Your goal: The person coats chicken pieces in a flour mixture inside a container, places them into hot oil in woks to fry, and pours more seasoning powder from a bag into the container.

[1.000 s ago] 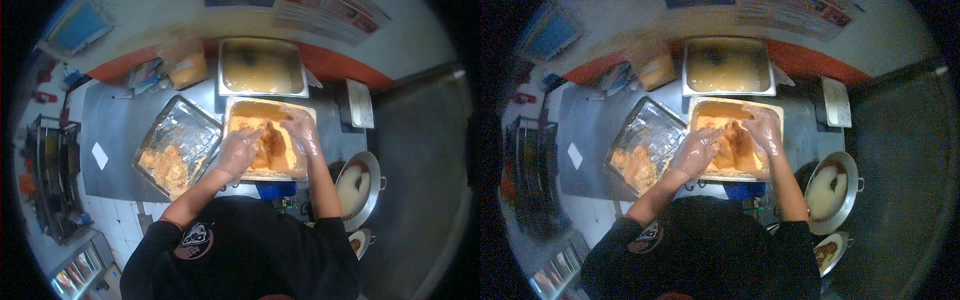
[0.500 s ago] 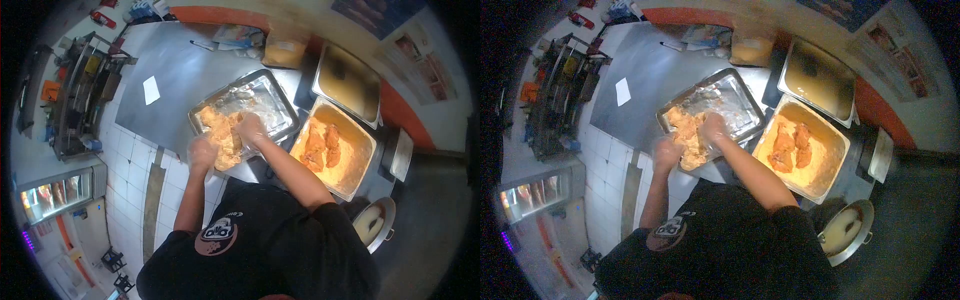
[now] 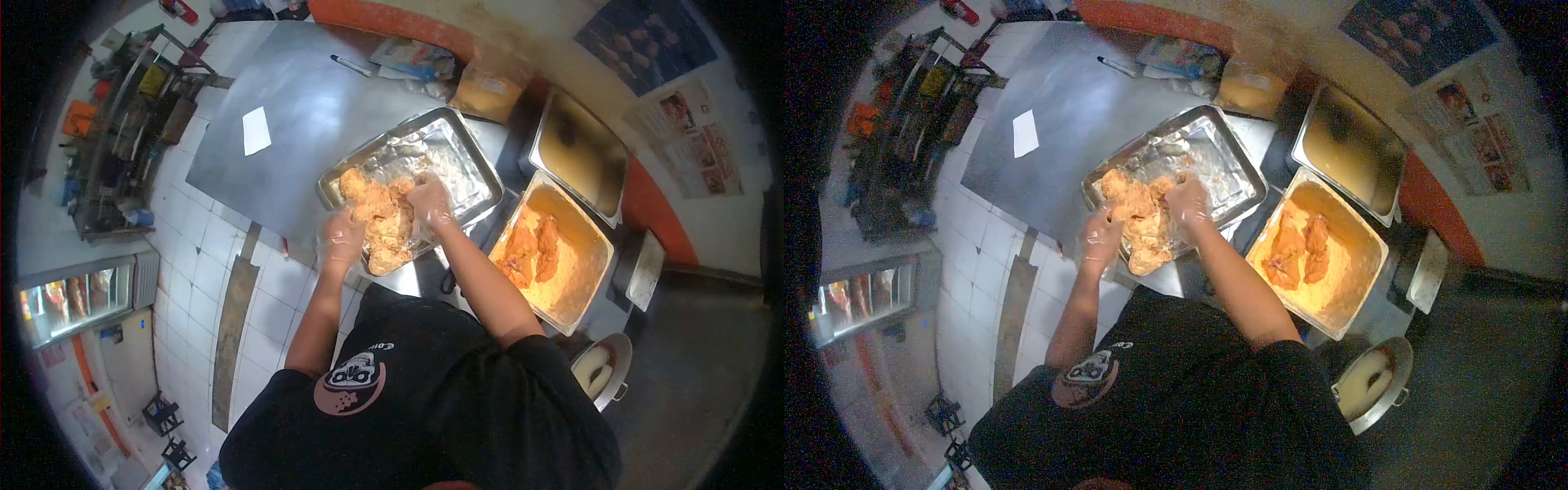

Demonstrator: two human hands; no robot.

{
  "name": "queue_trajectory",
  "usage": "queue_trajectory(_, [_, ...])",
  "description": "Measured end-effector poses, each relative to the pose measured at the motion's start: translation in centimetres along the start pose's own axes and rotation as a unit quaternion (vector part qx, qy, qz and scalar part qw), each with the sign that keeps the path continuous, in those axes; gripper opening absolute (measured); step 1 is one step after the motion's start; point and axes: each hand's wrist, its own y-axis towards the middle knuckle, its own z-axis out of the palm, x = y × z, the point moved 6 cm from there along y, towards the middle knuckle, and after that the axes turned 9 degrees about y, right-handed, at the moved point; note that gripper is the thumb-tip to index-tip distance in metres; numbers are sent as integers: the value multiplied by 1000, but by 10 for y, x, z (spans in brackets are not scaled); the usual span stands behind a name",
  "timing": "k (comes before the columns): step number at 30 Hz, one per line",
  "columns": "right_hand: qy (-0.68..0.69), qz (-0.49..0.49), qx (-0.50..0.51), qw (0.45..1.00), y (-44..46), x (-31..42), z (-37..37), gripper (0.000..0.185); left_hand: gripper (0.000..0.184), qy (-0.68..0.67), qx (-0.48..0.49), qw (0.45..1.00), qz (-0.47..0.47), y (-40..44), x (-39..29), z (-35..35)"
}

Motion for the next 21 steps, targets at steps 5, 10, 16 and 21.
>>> queue_trajectory(5, [-295, -88, 23, 951, -3, -6, 29, 34, 39, 90, -21, 993, 69, 8, -49, -19])
queue_trajectory(10, [-55, -60, -84, 993, 10, -14, 23, 28, 35, 117, -83, 979, 147, 21, -34, -6])
queue_trajectory(16, [419, 109, 86, 897, 3, -8, -5, 25, 33, 115, -122, 977, 135, 27, -20, -5])
queue_trajectory(21, [286, 86, -43, 953, -6, 1, -38, 25, 30, 172, -144, 956, 187, 32, -28, 0])
